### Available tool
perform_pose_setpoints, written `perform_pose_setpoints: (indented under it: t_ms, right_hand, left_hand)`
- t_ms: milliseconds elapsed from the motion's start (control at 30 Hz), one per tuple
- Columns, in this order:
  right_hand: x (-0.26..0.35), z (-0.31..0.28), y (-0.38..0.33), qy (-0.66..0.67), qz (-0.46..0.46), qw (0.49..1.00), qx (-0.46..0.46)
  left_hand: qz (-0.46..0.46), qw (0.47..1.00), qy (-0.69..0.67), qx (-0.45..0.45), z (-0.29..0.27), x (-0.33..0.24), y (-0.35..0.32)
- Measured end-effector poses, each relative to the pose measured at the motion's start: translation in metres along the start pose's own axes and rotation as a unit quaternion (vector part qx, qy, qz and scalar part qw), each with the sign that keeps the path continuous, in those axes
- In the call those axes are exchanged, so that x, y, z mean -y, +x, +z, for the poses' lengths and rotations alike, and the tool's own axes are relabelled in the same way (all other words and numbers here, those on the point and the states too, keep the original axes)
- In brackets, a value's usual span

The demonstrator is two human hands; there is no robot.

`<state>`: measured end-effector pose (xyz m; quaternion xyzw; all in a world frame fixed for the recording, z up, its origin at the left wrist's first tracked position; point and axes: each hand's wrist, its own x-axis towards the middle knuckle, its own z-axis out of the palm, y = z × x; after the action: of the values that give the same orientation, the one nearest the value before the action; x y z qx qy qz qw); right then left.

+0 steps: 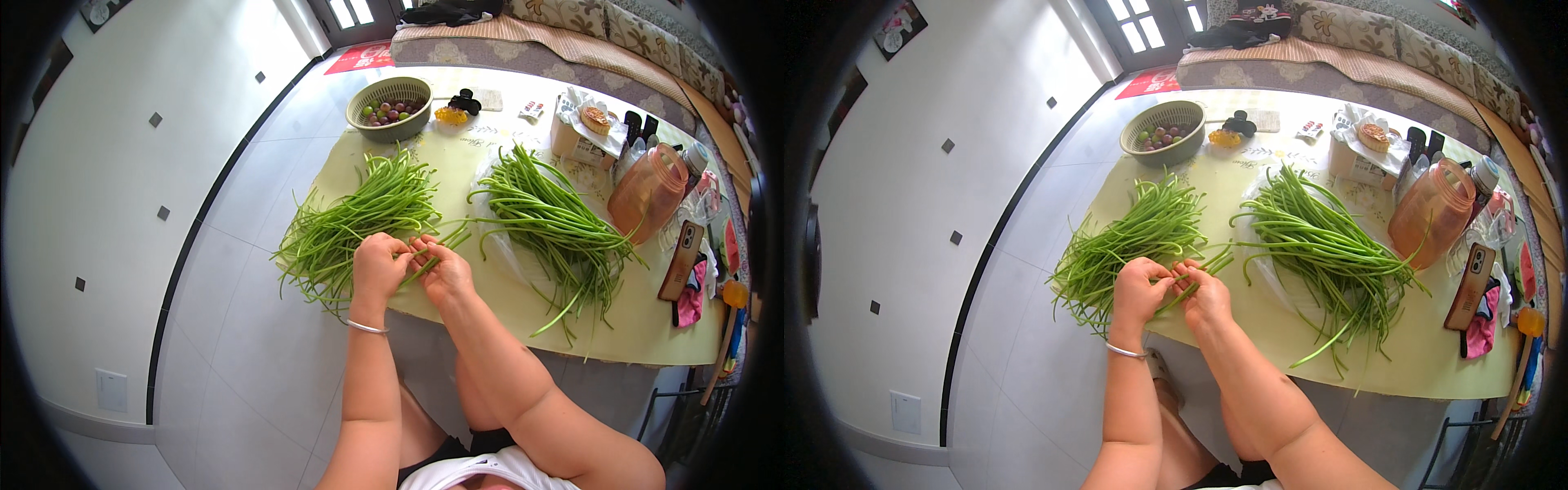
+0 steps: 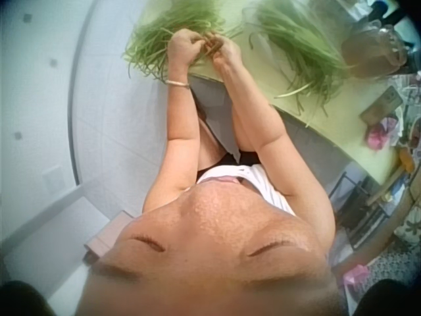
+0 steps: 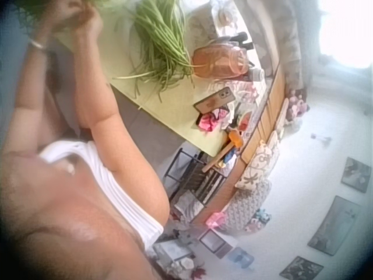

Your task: The person sits at a table and snaps the ends off long green vegetables by hand. They hold a bunch of the vegetables in their left hand and use their right hand to break off the tips, placing the trimmed pieces on the table.

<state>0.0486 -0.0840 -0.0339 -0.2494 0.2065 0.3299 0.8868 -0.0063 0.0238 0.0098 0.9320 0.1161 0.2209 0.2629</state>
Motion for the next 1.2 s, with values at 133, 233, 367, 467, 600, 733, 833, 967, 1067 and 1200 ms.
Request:
perform_pose_setpoints:
  t_ms: [133, 233, 367, 467, 600, 733, 833, 967, 1067, 1200]
  right_hand:
    - [0.0, 0.001, -0.006, -0.024, -0.004, 1.0, -0.015]
    - [0.001, 0.001, -0.011, -0.05, 0.002, 0.999, -0.005]
    - [0.002, -0.003, -0.011, -0.047, 0.01, 0.999, 0.0]
    - [0.003, -0.003, -0.012, -0.049, 0.008, 0.999, 0.001]
    - [0.003, -0.003, -0.012, -0.052, 0.006, 0.999, 0.01]
    - [0.003, -0.001, -0.013, -0.071, 0.015, 0.997, 0.026]
    - [-0.001, -0.003, -0.011, -0.06, 0.029, 0.997, 0.044]
    - [-0.004, -0.005, -0.01, -0.063, 0.002, 0.997, 0.051]
    - [-0.003, 0.004, -0.021, -0.076, -0.026, 0.996, 0.027]
    - [0.001, 0.004, -0.02, -0.054, -0.016, 0.998, -0.013]
  left_hand:
    - [0.01, 0.992, -0.019, -0.121, 0.0, -0.001, 0.001]
    - [0.044, 0.976, 0.064, -0.204, -0.002, 0.006, 0.002]
    - [0.028, 0.965, 0.018, -0.261, -0.007, 0.015, 0.002]
    - [0.002, 0.965, -0.033, -0.262, -0.013, 0.019, -0.001]
    - [-0.013, 0.968, -0.058, -0.245, -0.022, 0.013, -0.004]
    - [-0.027, 0.97, -0.148, -0.192, -0.021, 0.007, -0.008]
    - [-0.043, 0.942, -0.311, -0.119, -0.012, -0.015, -0.008]
    - [-0.071, 0.882, -0.465, -0.032, 0.006, -0.035, -0.008]
    - [-0.082, 0.871, -0.485, -0.006, 0.014, -0.034, -0.008]
    - [-0.105, 0.874, -0.473, 0.038, 0.022, -0.031, -0.006]
